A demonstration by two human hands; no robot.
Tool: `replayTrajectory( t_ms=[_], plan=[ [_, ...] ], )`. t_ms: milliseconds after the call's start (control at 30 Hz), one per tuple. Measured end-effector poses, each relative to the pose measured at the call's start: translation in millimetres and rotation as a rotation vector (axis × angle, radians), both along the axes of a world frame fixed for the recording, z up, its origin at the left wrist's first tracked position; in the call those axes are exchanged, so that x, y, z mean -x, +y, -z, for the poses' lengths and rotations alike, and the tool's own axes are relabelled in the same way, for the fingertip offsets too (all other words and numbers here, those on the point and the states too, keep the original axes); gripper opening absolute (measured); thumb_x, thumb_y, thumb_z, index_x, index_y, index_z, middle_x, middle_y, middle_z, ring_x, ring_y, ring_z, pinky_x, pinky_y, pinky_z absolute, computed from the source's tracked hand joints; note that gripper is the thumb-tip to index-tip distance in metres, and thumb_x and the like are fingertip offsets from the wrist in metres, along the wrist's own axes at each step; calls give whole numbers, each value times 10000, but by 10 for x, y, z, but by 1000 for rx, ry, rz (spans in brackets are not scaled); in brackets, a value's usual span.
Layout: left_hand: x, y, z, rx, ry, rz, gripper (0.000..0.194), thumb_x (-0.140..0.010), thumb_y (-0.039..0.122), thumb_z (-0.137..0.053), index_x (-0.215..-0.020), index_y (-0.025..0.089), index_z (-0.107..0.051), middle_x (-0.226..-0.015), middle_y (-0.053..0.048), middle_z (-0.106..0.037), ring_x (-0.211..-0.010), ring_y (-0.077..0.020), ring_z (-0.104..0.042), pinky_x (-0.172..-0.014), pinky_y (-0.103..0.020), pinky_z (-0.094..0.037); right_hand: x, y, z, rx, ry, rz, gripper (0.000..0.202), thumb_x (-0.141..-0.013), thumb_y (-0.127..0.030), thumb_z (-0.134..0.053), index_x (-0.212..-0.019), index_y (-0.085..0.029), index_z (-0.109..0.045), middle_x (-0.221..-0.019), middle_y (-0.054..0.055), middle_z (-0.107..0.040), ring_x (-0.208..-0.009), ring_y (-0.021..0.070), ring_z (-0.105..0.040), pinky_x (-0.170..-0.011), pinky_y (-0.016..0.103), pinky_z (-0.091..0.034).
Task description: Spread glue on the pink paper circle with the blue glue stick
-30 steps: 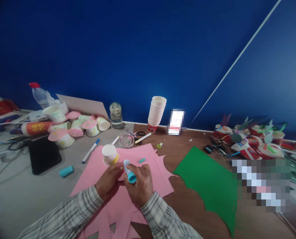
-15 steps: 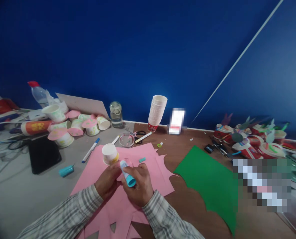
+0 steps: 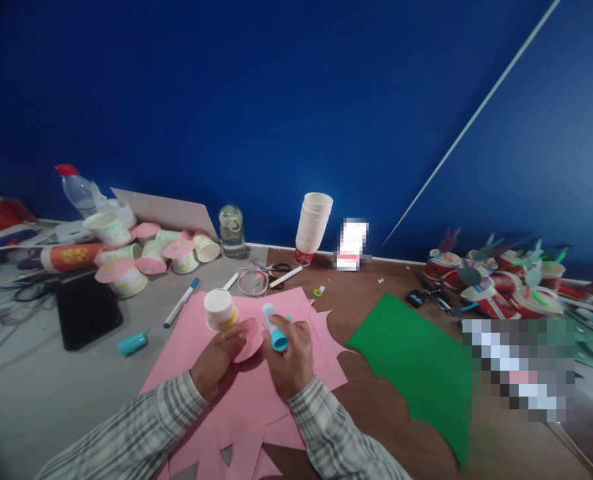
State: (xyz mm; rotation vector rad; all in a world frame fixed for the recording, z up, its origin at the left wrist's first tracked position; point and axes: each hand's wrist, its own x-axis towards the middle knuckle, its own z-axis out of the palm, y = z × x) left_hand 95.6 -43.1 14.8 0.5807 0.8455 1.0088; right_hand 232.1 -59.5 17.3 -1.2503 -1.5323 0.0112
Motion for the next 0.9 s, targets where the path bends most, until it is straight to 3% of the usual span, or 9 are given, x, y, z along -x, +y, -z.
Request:
replayTrajectory(
  t_ms=[100,233,367,500,600,700,767,900],
  plan=[
    [10,0,-8,-23,5,-2,420,-461,331,-727,-844,201,-611,-786,-26,-591,-777,-208,-532,-593,-326,-497,-18,-51,-43,21,77,-73,210,-739,-288,-601,-940,-232,-624,-785,33,-691,-629,197,-604,-556,320,-502],
    [27,-13,-3,-36,47,2,329,-524,332,-696,-822,227,-603,-713,20,-548,-672,-146,-495,-476,-225,-456,64,-98,-46,-13,-93,-232,233,-717,-247,-624,-949,-249,-608,-757,7,-706,-557,180,-582,-569,338,-487],
    [23,-17,5,-67,58,21,330,-527,372,-697,-803,212,-608,-700,15,-558,-654,-156,-507,-436,-207,-430,130,-60,12,-21,-179,-191,225,-723,-250,-628,-947,-252,-606,-765,8,-727,-560,178,-591,-579,333,-473],
    [3,0,27,-35,-11,-11,439,-477,354,-731,-875,207,-614,-801,-15,-608,-733,-194,-553,-553,-287,-489,82,3,60,24,-182,-102,189,-736,-279,-621,-924,-264,-628,-752,2,-732,-554,172,-593,-618,340,-467],
    [-9,7,49,31,-17,-83,524,-428,328,-739,-920,204,-612,-850,-28,-629,-750,-205,-569,-607,-331,-497,-21,66,69,48,-83,31,214,-753,-316,-582,-947,-245,-636,-789,30,-722,-636,199,-615,-645,350,-477],
    [-14,3,49,31,-4,-133,545,-420,312,-720,-942,194,-613,-815,-30,-648,-727,-203,-572,-600,-320,-486,-93,108,72,135,179,170,301,-760,-358,-533,-1017,-217,-598,-935,67,-688,-790,230,-634,-678,356,-506],
    [-13,-1,36,8,7,-146,535,-431,316,-711,-942,186,-617,-759,-24,-651,-684,-191,-567,-574,-291,-470,-80,100,80,233,303,117,354,-744,-366,-532,-1061,-212,-565,-978,68,-669,-808,229,-643,-684,356,-525],
    [-3,-3,25,27,84,-154,527,-471,368,-699,-962,197,-606,-672,12,-611,-572,-132,-520,-465,-217,-406,55,24,102,356,317,-68,470,-669,-311,-608,-1123,-218,-530,-1009,69,-658,-852,242,-642,-719,368,-542]
  ],
)
